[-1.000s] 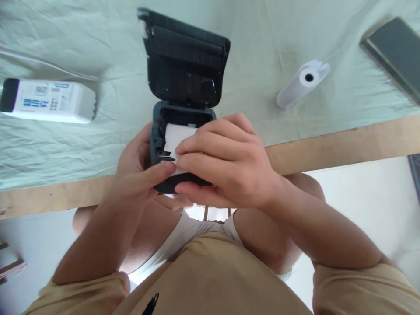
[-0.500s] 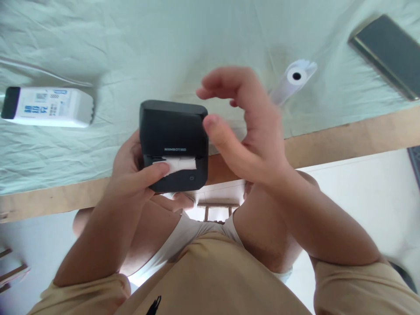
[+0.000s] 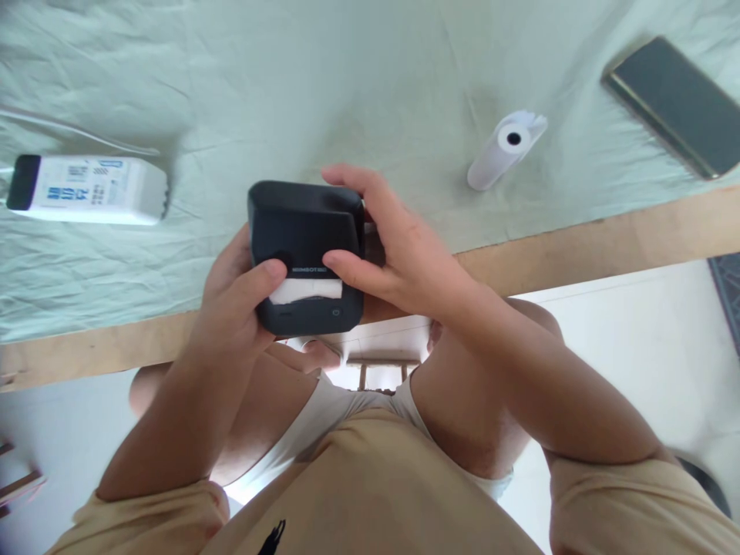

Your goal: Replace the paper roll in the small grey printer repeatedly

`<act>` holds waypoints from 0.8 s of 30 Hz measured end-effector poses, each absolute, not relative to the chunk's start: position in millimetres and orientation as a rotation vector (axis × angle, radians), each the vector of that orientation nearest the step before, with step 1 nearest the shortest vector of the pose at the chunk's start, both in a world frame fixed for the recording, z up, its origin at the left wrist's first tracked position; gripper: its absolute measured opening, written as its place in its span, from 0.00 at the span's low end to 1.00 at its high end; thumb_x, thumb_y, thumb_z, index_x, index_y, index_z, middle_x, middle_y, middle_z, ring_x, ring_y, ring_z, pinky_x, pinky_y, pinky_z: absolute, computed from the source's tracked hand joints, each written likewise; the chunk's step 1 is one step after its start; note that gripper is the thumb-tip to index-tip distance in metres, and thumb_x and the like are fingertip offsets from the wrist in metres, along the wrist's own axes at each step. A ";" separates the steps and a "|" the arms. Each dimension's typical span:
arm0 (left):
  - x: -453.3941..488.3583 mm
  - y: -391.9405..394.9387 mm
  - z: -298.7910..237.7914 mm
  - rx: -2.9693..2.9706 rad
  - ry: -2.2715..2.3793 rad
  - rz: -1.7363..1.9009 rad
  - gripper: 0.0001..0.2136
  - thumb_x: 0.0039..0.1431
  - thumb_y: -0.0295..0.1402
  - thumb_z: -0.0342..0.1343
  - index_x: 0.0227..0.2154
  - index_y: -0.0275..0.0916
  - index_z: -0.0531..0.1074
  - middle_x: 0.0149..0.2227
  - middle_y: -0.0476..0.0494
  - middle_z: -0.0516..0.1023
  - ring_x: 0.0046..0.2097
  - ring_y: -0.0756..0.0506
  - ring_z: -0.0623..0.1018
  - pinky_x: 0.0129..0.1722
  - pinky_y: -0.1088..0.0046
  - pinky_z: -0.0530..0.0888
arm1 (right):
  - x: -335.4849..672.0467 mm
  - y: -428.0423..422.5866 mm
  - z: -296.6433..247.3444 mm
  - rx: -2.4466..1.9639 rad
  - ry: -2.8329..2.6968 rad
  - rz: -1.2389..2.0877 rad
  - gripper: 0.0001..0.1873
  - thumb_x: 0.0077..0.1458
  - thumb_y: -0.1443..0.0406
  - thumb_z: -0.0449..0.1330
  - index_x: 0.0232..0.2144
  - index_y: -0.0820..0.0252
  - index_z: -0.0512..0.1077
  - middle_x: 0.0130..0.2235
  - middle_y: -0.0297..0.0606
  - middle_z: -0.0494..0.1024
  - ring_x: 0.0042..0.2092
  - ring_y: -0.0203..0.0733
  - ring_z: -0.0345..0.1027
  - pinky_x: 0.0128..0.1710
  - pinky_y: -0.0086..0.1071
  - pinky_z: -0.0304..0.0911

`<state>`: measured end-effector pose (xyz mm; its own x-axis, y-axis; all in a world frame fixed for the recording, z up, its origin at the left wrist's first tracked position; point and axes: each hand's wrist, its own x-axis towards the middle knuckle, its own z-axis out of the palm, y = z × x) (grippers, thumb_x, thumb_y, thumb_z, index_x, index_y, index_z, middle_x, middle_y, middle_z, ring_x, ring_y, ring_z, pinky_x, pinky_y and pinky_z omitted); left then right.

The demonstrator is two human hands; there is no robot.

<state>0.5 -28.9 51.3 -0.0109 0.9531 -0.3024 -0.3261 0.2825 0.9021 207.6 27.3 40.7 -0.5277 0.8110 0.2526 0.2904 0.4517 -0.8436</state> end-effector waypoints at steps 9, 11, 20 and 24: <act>8.3 -21.4 46.8 0.507 1.052 1.395 0.13 0.73 0.36 0.58 0.33 0.38 0.82 0.33 0.48 0.82 0.36 0.49 0.79 0.36 0.75 0.78 | 211.8 21.5 40.6 -0.935 -1.951 0.520 0.16 0.73 0.52 0.54 0.55 0.51 0.69 0.47 0.40 0.78 0.52 0.49 0.76 0.54 0.50 0.76; 7.7 -22.0 47.0 0.525 1.013 1.387 0.13 0.73 0.35 0.59 0.33 0.37 0.83 0.30 0.48 0.81 0.31 0.50 0.75 0.31 0.76 0.74 | 212.9 20.8 40.8 -0.902 -1.943 0.497 0.16 0.71 0.51 0.57 0.54 0.49 0.70 0.42 0.37 0.75 0.46 0.47 0.75 0.48 0.48 0.76; 14.6 -20.5 53.1 0.475 0.984 1.440 0.15 0.74 0.29 0.58 0.29 0.35 0.82 0.27 0.50 0.80 0.29 0.53 0.74 0.29 0.80 0.73 | 214.2 13.8 52.7 -0.899 -1.949 0.618 0.22 0.58 0.56 0.71 0.52 0.47 0.71 0.33 0.28 0.71 0.32 0.39 0.70 0.35 0.39 0.71; 14.7 -21.8 52.1 0.462 1.054 1.422 0.13 0.73 0.35 0.60 0.32 0.37 0.82 0.32 0.50 0.85 0.34 0.51 0.81 0.36 0.78 0.78 | 209.9 9.5 57.9 -0.888 -1.778 0.591 0.11 0.65 0.62 0.68 0.47 0.47 0.73 0.23 0.21 0.65 0.21 0.30 0.59 0.22 0.32 0.55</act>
<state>14.7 -21.8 52.1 -0.1754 0.9340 -0.3111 -0.5689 0.1618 0.8064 209.9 9.5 57.9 -0.2099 0.7938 0.5708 0.2946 0.6081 -0.7372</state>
